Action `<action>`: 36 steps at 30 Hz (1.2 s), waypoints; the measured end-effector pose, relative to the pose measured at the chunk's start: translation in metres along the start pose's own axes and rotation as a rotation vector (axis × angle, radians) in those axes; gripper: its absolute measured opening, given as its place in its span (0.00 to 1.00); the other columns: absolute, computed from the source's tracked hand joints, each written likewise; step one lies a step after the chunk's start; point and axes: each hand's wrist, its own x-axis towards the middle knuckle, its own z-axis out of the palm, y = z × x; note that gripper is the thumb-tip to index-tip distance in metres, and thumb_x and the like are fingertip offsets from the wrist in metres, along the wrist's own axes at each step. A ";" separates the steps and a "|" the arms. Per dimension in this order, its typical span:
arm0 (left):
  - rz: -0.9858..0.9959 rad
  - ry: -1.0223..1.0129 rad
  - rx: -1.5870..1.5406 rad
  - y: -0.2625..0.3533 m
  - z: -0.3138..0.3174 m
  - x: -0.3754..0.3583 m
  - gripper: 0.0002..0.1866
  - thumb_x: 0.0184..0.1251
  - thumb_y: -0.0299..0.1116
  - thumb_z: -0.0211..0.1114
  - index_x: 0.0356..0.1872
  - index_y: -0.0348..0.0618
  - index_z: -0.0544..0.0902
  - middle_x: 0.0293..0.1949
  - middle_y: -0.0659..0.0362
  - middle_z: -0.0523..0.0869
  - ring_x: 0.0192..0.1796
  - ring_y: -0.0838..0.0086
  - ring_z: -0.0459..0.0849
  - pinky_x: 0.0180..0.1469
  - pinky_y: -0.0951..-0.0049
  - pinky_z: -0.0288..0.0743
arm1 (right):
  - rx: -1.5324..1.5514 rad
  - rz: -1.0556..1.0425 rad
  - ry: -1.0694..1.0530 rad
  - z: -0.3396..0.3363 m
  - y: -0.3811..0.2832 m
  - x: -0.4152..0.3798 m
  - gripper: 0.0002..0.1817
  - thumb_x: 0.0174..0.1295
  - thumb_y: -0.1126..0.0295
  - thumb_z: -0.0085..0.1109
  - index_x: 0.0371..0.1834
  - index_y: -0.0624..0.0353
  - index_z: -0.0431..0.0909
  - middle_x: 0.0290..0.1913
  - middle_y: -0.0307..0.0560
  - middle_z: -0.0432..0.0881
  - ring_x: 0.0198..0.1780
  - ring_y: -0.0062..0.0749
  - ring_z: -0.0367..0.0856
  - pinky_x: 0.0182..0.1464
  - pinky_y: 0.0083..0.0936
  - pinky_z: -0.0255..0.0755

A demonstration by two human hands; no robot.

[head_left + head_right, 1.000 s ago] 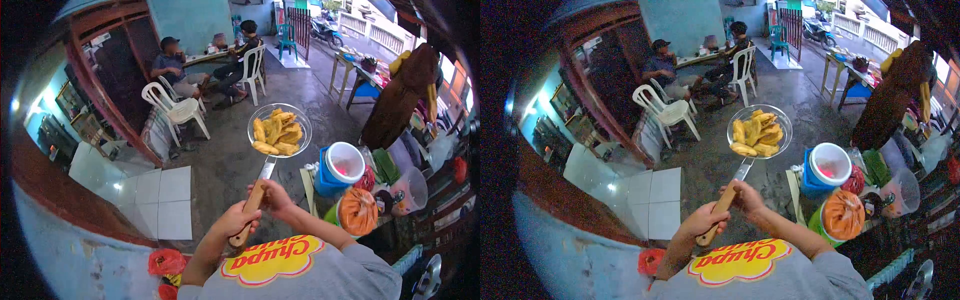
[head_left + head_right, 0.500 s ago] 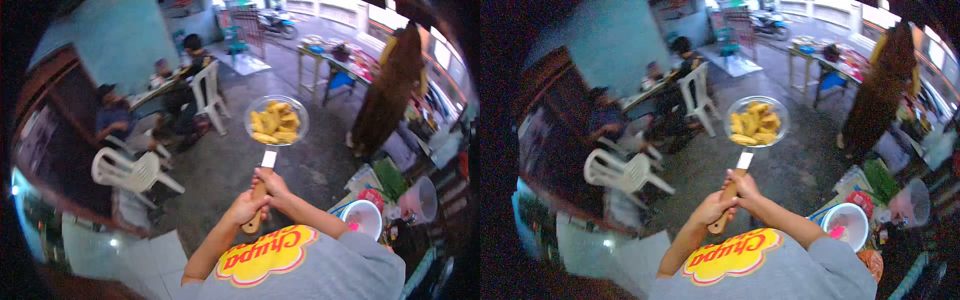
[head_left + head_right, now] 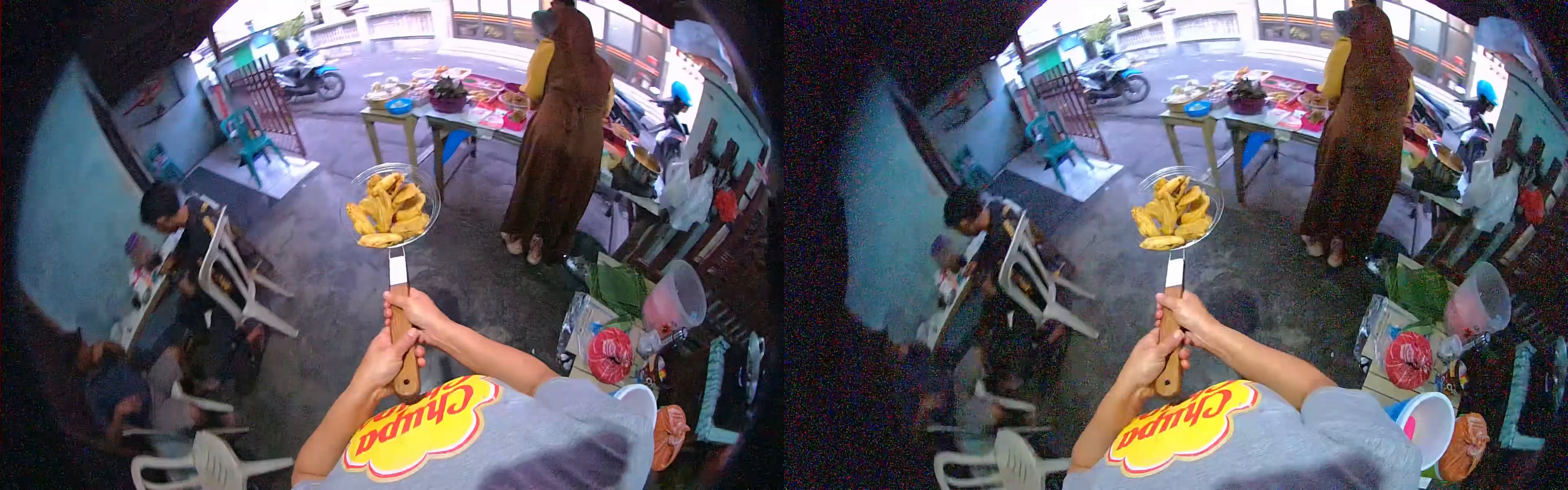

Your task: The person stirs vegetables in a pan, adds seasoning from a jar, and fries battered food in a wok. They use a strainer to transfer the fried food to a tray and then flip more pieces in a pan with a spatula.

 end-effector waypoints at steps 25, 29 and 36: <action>0.030 0.004 0.380 0.228 -0.102 0.571 0.14 0.61 0.34 0.51 0.47 0.42 0.70 0.33 0.61 0.76 0.32 0.82 0.73 0.32 0.83 0.69 | 0.040 -0.197 0.291 -0.298 -0.367 0.362 0.08 0.53 0.71 0.52 0.32 0.59 0.66 0.24 0.38 0.70 0.21 0.18 0.69 0.23 0.18 0.69; 0.098 0.027 0.397 0.278 -0.103 0.688 0.14 0.60 0.36 0.53 0.45 0.41 0.72 0.32 0.63 0.75 0.30 0.82 0.71 0.31 0.83 0.67 | 0.013 -0.249 0.398 -0.349 -0.428 0.431 0.08 0.52 0.72 0.51 0.34 0.61 0.67 0.24 0.39 0.71 0.20 0.20 0.69 0.22 0.19 0.69; 0.478 -0.196 0.736 0.378 -0.012 0.905 0.14 0.58 0.36 0.55 0.41 0.37 0.74 0.29 0.63 0.77 0.30 0.80 0.73 0.33 0.80 0.67 | -0.104 -0.346 0.512 -0.425 -0.534 0.519 0.08 0.53 0.68 0.52 0.31 0.59 0.67 0.23 0.38 0.70 0.20 0.19 0.69 0.21 0.17 0.67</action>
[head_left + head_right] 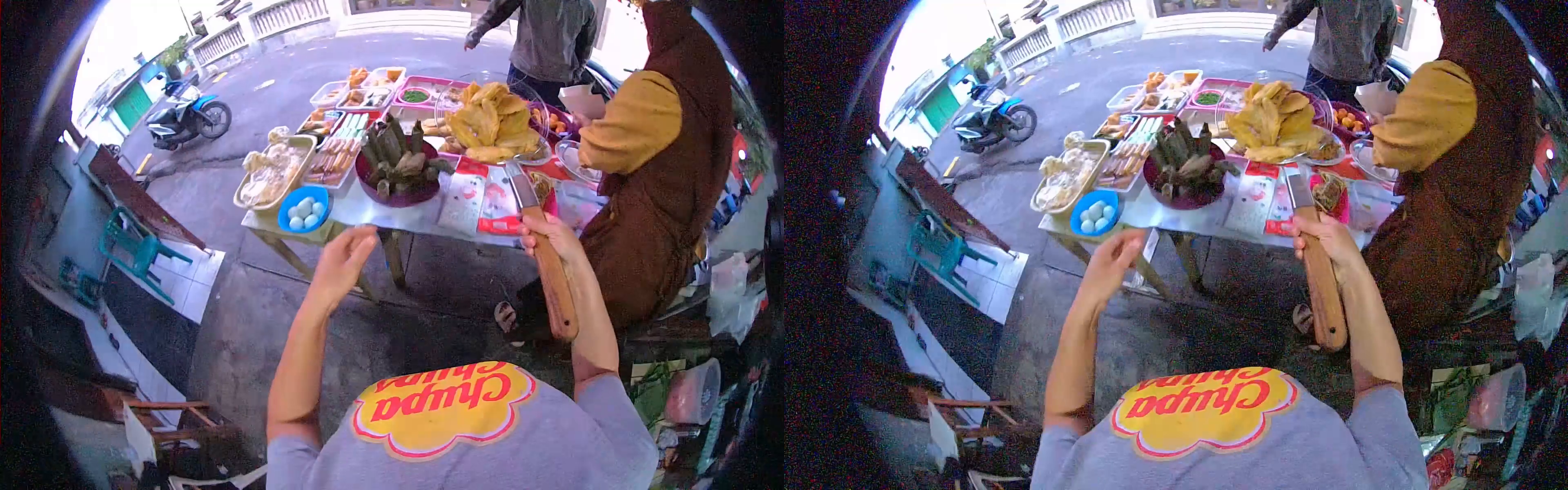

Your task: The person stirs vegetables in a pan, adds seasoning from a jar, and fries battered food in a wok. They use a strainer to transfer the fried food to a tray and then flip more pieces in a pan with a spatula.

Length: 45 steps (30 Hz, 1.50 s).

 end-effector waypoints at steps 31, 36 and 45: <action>-0.330 -0.703 1.347 -0.099 0.187 0.489 0.15 0.48 0.36 0.58 0.39 0.46 0.79 0.41 0.61 0.79 0.41 0.71 0.79 0.35 0.66 0.73 | -0.077 0.276 -0.087 -0.102 -0.065 0.328 0.18 0.54 0.67 0.51 0.46 0.62 0.61 0.25 0.40 0.68 0.19 0.20 0.68 0.18 0.17 0.67; 0.245 -0.872 1.008 -0.056 0.175 0.456 0.09 0.38 0.34 0.60 0.24 0.44 0.81 0.30 0.54 0.81 0.33 0.65 0.80 0.32 0.67 0.73 | -0.143 0.242 -0.100 -0.099 -0.077 0.337 0.19 0.53 0.67 0.53 0.45 0.62 0.62 0.25 0.40 0.68 0.18 0.20 0.69 0.18 0.18 0.67; 0.466 -1.345 0.851 -0.086 0.223 0.405 0.16 0.45 0.41 0.60 0.32 0.40 0.79 0.30 0.52 0.80 0.34 0.61 0.78 0.39 0.65 0.71 | -0.415 0.267 -0.113 -0.095 -0.068 0.358 0.12 0.51 0.71 0.53 0.36 0.60 0.63 0.21 0.38 0.68 0.17 0.20 0.69 0.17 0.18 0.66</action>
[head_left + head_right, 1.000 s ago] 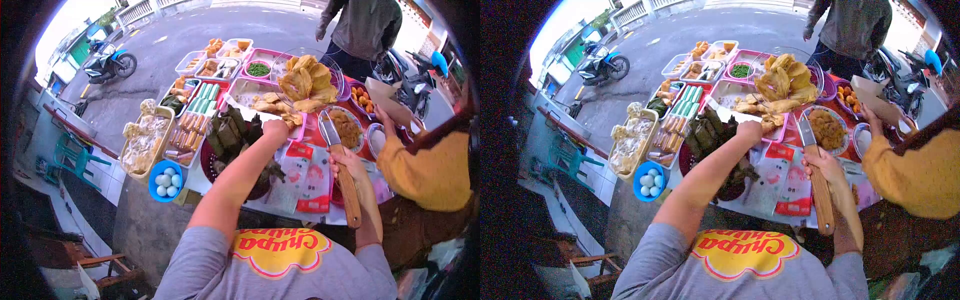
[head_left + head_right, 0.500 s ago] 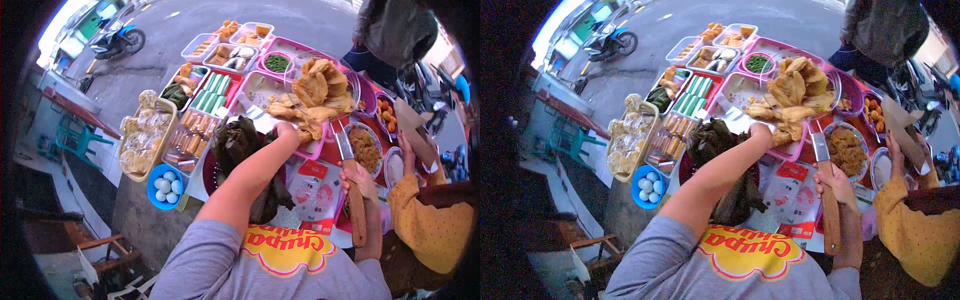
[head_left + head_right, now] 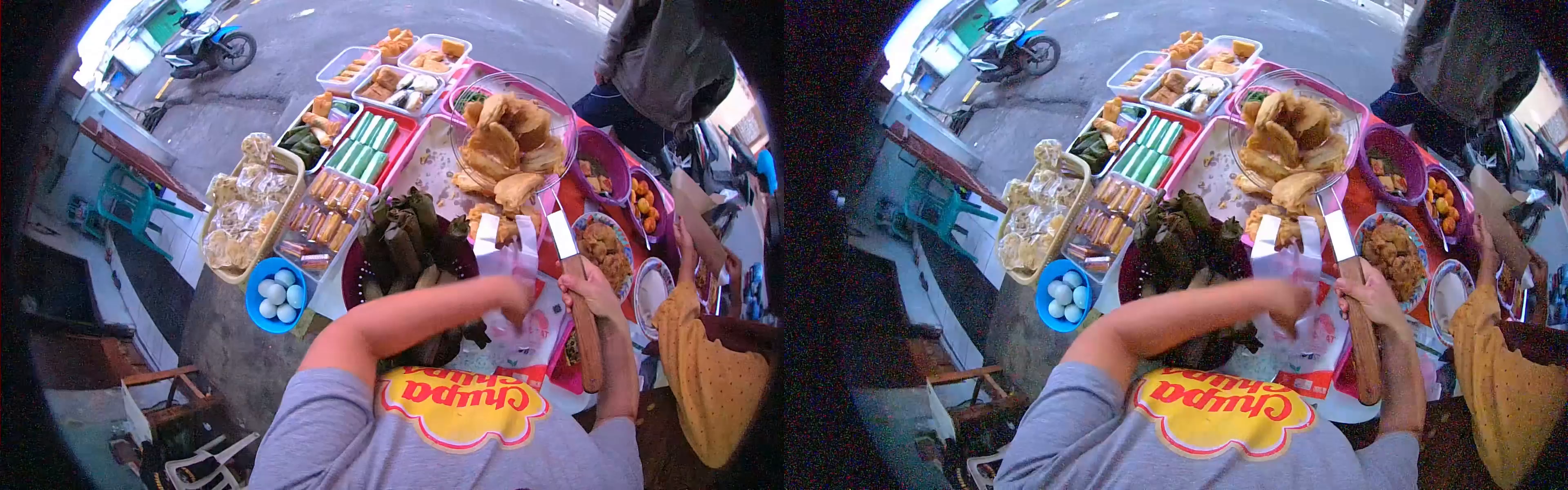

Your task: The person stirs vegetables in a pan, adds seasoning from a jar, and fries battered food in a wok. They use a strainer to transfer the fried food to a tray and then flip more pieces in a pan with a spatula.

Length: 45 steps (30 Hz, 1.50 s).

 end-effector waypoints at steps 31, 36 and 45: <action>-1.021 0.583 -0.370 -0.231 -0.054 -0.097 0.30 0.48 0.52 0.55 0.52 0.45 0.68 0.52 0.48 0.69 0.52 0.60 0.70 0.53 0.68 0.64 | -1.054 -0.373 0.594 0.003 0.042 0.024 0.21 0.46 0.77 0.48 0.48 0.59 0.62 0.37 0.59 0.73 0.37 0.52 0.73 0.36 0.40 0.68; -0.753 0.526 -0.011 -0.143 -0.081 -0.082 0.33 0.48 0.51 0.57 0.56 0.51 0.62 0.57 0.45 0.60 0.56 0.54 0.64 0.57 0.63 0.57 | -0.868 -0.378 0.650 0.020 0.048 0.039 0.19 0.46 0.77 0.49 0.45 0.57 0.64 0.31 0.59 0.74 0.33 0.54 0.74 0.34 0.41 0.67; -1.004 0.164 0.046 -0.120 -0.082 -0.091 0.29 0.48 0.54 0.53 0.49 0.48 0.72 0.48 0.52 0.73 0.49 0.62 0.73 0.51 0.68 0.65 | -0.907 -0.369 0.738 0.030 0.048 0.047 0.20 0.45 0.76 0.48 0.45 0.57 0.62 0.34 0.59 0.74 0.34 0.53 0.73 0.35 0.43 0.66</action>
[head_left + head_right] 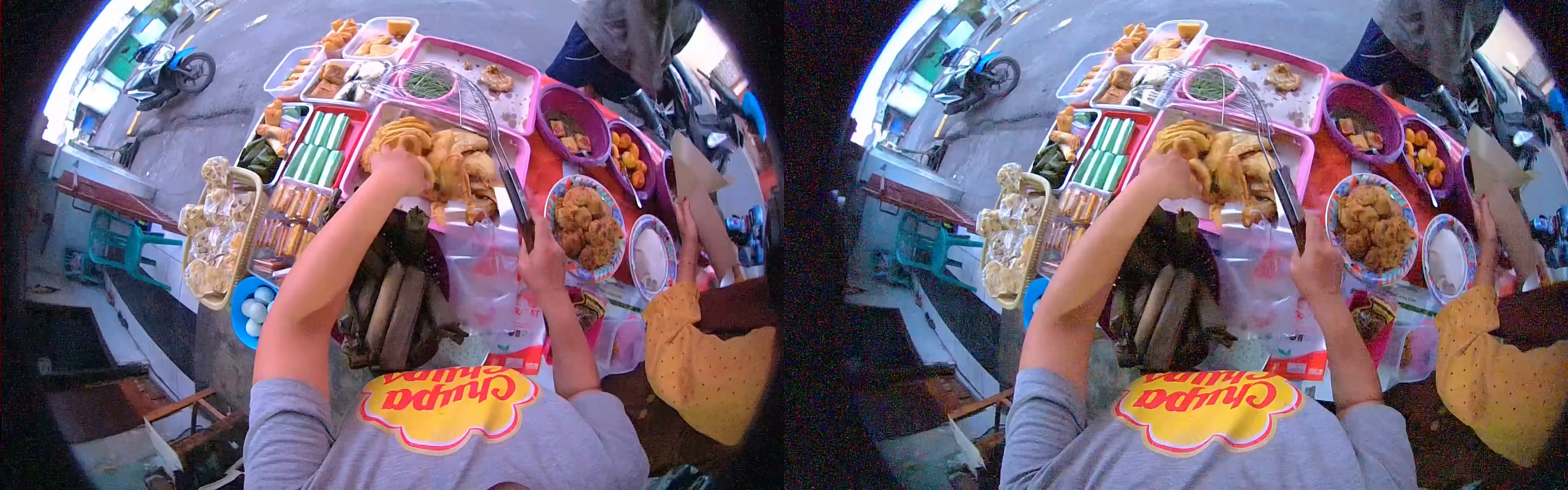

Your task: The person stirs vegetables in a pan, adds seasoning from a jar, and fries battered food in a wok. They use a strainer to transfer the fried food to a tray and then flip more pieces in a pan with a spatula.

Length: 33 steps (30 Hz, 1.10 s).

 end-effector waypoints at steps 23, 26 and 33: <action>0.404 0.187 0.177 0.119 0.056 -0.009 0.12 0.51 0.30 0.52 0.37 0.41 0.77 0.41 0.49 0.75 0.41 0.64 0.78 0.38 0.68 0.74 | 0.309 0.189 0.214 -0.067 0.014 -0.069 0.17 0.48 0.73 0.54 0.42 0.60 0.64 0.22 0.49 0.73 0.25 0.41 0.75 0.28 0.30 0.66; 0.580 0.130 0.215 0.131 0.051 -0.012 0.10 0.50 0.32 0.53 0.34 0.43 0.78 0.35 0.52 0.78 0.39 0.65 0.78 0.37 0.65 0.73 | 0.275 0.222 0.208 -0.074 0.018 -0.089 0.16 0.48 0.73 0.54 0.42 0.60 0.64 0.22 0.49 0.73 0.25 0.41 0.75 0.28 0.32 0.66; 0.861 -0.035 0.082 0.198 0.088 -0.019 0.15 0.50 0.36 0.51 0.36 0.39 0.78 0.39 0.52 0.79 0.42 0.64 0.78 0.43 0.65 0.71 | 0.333 0.363 0.200 -0.079 0.002 -0.138 0.18 0.48 0.72 0.54 0.43 0.63 0.63 0.30 0.55 0.75 0.33 0.45 0.75 0.33 0.32 0.67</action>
